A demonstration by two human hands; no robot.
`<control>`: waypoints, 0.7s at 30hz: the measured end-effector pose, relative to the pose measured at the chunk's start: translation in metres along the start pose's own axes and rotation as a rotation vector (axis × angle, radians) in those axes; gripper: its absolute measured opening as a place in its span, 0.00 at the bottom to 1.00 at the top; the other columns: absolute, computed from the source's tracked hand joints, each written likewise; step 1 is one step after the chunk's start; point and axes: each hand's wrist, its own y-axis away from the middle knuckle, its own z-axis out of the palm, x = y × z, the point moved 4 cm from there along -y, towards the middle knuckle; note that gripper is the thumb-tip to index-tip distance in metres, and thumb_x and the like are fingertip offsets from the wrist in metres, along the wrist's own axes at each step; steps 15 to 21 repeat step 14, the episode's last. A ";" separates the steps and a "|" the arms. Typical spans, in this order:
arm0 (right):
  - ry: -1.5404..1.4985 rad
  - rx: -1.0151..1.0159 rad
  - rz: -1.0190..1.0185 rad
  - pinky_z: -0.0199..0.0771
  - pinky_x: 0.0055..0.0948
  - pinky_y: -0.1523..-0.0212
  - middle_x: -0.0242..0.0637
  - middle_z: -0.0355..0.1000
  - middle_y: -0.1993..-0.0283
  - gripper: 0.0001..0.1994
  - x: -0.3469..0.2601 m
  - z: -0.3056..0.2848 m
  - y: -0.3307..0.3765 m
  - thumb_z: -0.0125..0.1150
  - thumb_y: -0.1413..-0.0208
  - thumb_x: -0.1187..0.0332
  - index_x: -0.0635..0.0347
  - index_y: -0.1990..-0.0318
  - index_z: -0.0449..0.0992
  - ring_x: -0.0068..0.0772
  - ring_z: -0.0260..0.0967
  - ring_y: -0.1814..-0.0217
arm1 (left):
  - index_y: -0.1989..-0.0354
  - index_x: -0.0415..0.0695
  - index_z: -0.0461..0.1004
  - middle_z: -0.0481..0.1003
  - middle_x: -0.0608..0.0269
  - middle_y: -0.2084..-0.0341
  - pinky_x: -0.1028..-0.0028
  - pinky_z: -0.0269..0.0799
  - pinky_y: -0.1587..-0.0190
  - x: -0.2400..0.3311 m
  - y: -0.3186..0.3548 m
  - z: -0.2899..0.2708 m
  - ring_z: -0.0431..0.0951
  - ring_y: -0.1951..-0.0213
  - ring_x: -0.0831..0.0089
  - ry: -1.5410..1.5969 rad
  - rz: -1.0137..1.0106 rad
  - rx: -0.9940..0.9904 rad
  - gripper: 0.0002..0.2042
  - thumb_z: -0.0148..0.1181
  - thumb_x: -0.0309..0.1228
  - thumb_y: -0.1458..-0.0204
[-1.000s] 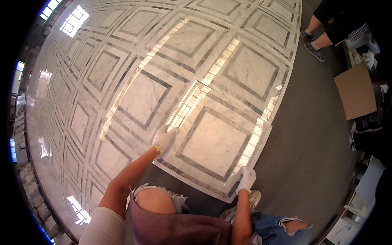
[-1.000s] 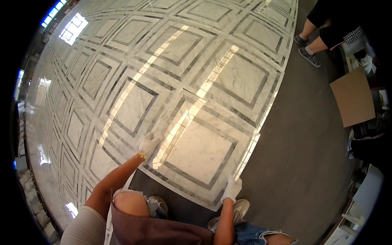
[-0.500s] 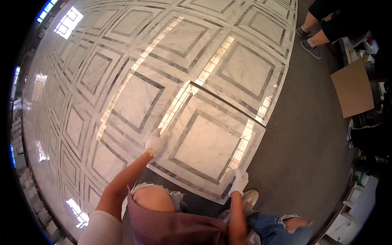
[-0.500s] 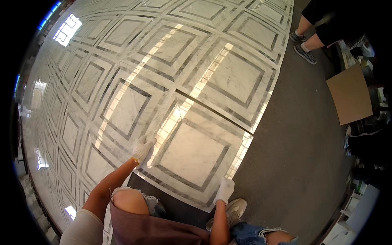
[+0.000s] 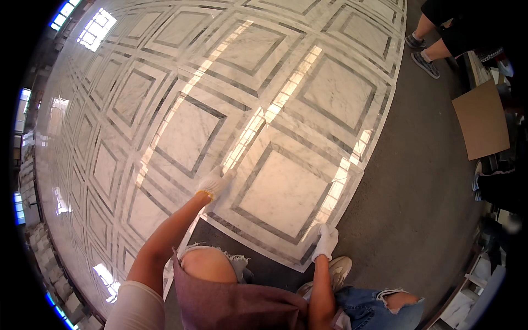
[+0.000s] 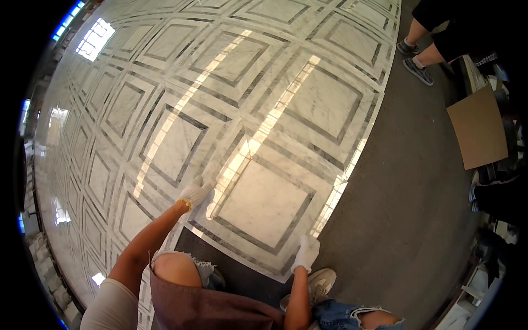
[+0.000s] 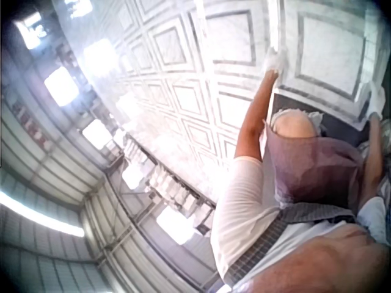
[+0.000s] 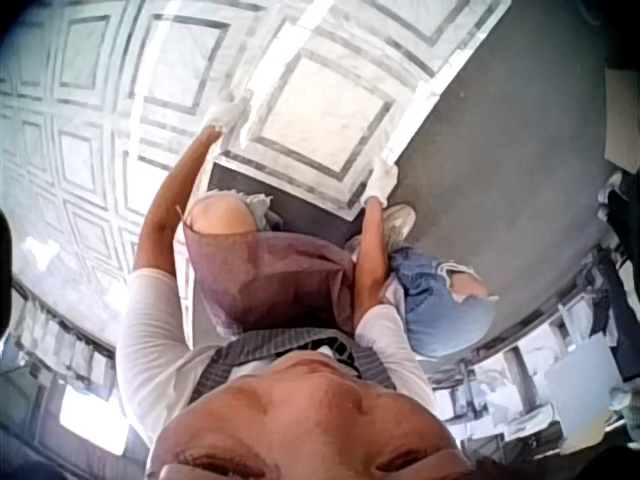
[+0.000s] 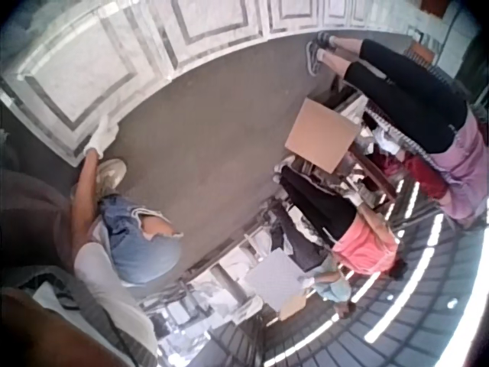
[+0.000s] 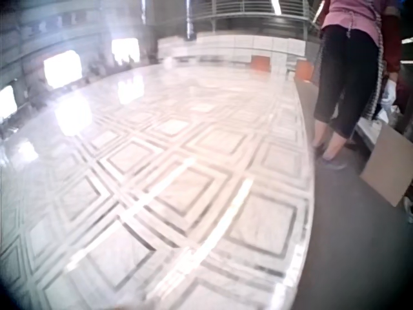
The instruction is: The person picks up square marble tiles from a wooden rack and places them onto a large floor area, aligning them with existing tiles to form a geometric pattern. The person wears gloves and handles the tiles carefully, moving between the rack and the floor repeatedly.
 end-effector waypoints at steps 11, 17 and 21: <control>0.099 -0.036 -0.028 0.65 0.26 0.64 0.31 0.69 0.68 0.13 -0.003 0.002 0.000 0.58 0.50 0.65 0.66 0.62 0.70 0.23 0.63 0.67 | 0.66 0.39 0.77 0.77 0.44 0.67 0.57 0.71 0.59 0.046 0.023 -0.089 0.77 0.62 0.46 -0.266 0.257 0.109 0.23 0.46 0.49 0.44; 0.089 -0.065 0.008 0.65 0.27 0.63 0.33 0.68 0.66 0.13 -0.004 0.004 0.001 0.58 0.50 0.65 0.66 0.61 0.70 0.24 0.62 0.66 | 0.65 0.40 0.77 0.77 0.44 0.68 0.56 0.72 0.58 0.063 0.049 -0.136 0.77 0.62 0.47 -0.191 0.312 0.089 0.23 0.46 0.49 0.44; 0.089 -0.065 0.008 0.65 0.27 0.63 0.33 0.68 0.66 0.13 -0.004 0.004 0.001 0.58 0.50 0.65 0.66 0.61 0.70 0.24 0.62 0.66 | 0.65 0.40 0.77 0.77 0.44 0.68 0.56 0.72 0.58 0.063 0.049 -0.136 0.77 0.62 0.47 -0.191 0.312 0.089 0.23 0.46 0.49 0.44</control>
